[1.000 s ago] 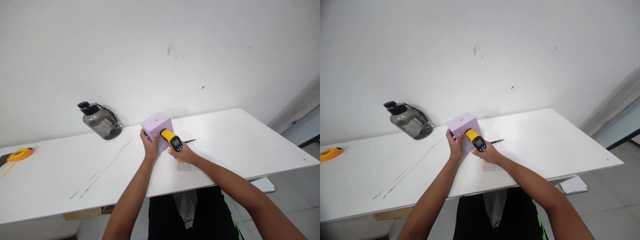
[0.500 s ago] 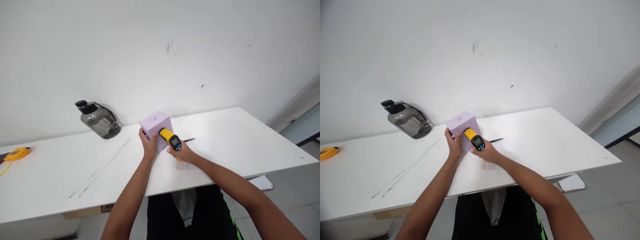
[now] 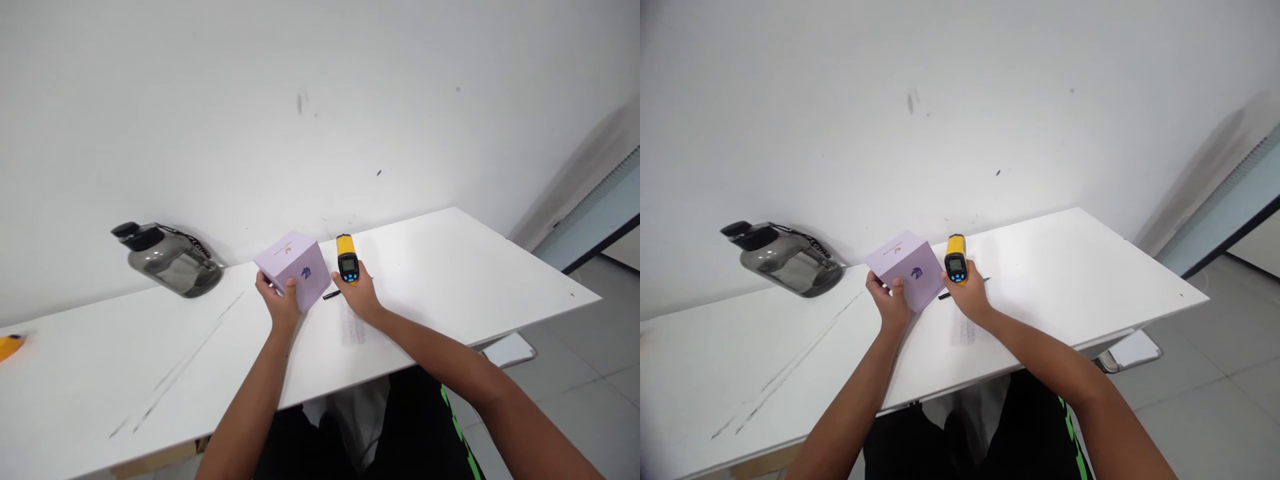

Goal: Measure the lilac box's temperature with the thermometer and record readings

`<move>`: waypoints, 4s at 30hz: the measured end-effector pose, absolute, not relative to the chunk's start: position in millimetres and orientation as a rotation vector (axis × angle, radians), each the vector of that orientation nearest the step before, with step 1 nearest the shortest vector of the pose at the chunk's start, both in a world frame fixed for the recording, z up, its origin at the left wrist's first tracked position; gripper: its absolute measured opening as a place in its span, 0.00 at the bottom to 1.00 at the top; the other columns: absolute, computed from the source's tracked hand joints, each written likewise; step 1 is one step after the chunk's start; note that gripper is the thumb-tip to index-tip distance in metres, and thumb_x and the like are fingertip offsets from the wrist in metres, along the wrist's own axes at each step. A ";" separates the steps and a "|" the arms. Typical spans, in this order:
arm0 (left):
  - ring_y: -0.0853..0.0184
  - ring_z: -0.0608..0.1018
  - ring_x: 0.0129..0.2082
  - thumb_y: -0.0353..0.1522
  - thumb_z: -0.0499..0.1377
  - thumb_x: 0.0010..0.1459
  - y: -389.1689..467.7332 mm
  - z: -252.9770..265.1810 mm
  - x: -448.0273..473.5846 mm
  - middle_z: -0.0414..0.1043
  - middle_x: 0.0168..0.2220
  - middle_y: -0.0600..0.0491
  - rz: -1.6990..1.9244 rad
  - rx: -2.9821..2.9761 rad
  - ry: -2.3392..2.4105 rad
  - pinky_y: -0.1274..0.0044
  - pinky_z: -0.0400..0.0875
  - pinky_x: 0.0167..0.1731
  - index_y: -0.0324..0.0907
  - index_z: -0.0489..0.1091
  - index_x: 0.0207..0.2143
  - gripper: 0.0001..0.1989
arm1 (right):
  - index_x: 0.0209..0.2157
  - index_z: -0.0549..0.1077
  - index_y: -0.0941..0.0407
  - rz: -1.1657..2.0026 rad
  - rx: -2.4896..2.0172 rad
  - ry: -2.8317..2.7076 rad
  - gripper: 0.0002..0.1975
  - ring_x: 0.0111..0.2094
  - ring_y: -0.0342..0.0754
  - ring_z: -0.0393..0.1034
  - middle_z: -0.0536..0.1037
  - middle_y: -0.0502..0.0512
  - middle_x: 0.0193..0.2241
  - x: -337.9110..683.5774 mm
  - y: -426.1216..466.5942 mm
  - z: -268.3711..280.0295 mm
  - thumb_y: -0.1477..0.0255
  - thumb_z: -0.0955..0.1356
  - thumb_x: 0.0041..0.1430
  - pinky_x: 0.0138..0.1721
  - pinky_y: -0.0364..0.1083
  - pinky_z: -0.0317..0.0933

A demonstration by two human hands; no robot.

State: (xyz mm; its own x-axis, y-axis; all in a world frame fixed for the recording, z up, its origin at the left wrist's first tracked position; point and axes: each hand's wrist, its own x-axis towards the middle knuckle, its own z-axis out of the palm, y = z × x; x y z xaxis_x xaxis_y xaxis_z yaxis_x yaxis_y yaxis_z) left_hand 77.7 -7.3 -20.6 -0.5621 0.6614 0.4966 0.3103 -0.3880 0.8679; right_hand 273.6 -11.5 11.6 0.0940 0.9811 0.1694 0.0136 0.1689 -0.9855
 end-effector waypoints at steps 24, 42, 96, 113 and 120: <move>0.45 0.66 0.67 0.64 0.65 0.50 -5.2 -24.5 75.3 0.58 0.65 0.37 2.054 1.379 1.612 0.56 0.66 0.64 0.48 0.54 0.67 0.52 | 0.62 0.76 0.50 0.064 -1.466 -2.273 0.19 0.55 0.61 0.75 0.83 0.61 0.56 347.0 53.1 16.7 0.70 0.65 0.74 0.70 0.68 0.42; 0.47 0.65 0.68 0.66 0.63 0.51 -8.0 -21.7 80.1 0.57 0.66 0.36 2.035 1.394 1.614 0.58 0.65 0.66 0.45 0.53 0.69 0.54 | 0.52 0.80 0.55 0.031 -1.550 -2.306 0.19 0.61 0.65 0.69 0.80 0.66 0.57 335.0 35.4 25.0 0.58 0.69 0.69 0.69 0.70 0.44; 0.46 0.67 0.66 0.59 0.71 0.47 3.9 -26.3 69.3 0.63 0.63 0.39 2.004 1.384 1.554 0.55 0.63 0.65 0.48 0.58 0.69 0.53 | 0.18 0.75 0.53 0.949 -1.309 -1.866 0.21 0.28 0.51 0.72 0.77 0.53 0.20 358.7 -21.7 -6.2 0.58 0.67 0.60 0.34 0.49 0.65; 0.47 0.67 0.66 0.59 0.70 0.49 5.4 -30.7 67.1 0.61 0.64 0.38 2.006 1.418 1.520 0.55 0.62 0.67 0.46 0.57 0.70 0.53 | 0.16 0.71 0.52 0.934 -1.325 -1.816 0.21 0.28 0.51 0.73 0.76 0.53 0.20 358.1 -23.2 -6.8 0.60 0.66 0.62 0.35 0.50 0.66; 0.47 0.68 0.65 0.60 0.69 0.49 9.2 -37.5 65.3 0.62 0.62 0.39 2.014 1.444 1.516 0.54 0.62 0.66 0.46 0.56 0.68 0.53 | 0.16 0.74 0.52 0.994 -1.306 -1.820 0.20 0.28 0.50 0.72 0.76 0.53 0.19 359.1 -21.3 -9.4 0.61 0.67 0.60 0.35 0.49 0.67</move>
State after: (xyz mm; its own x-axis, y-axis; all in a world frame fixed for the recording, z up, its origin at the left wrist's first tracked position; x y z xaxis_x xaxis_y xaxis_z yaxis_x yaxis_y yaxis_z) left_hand 65.3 9.2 -37.5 -0.4850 0.6741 0.5571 0.3490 -0.4349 0.8301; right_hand 359.1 -21.3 -9.4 -0.2674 0.9593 0.0909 0.4421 0.2060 -0.8730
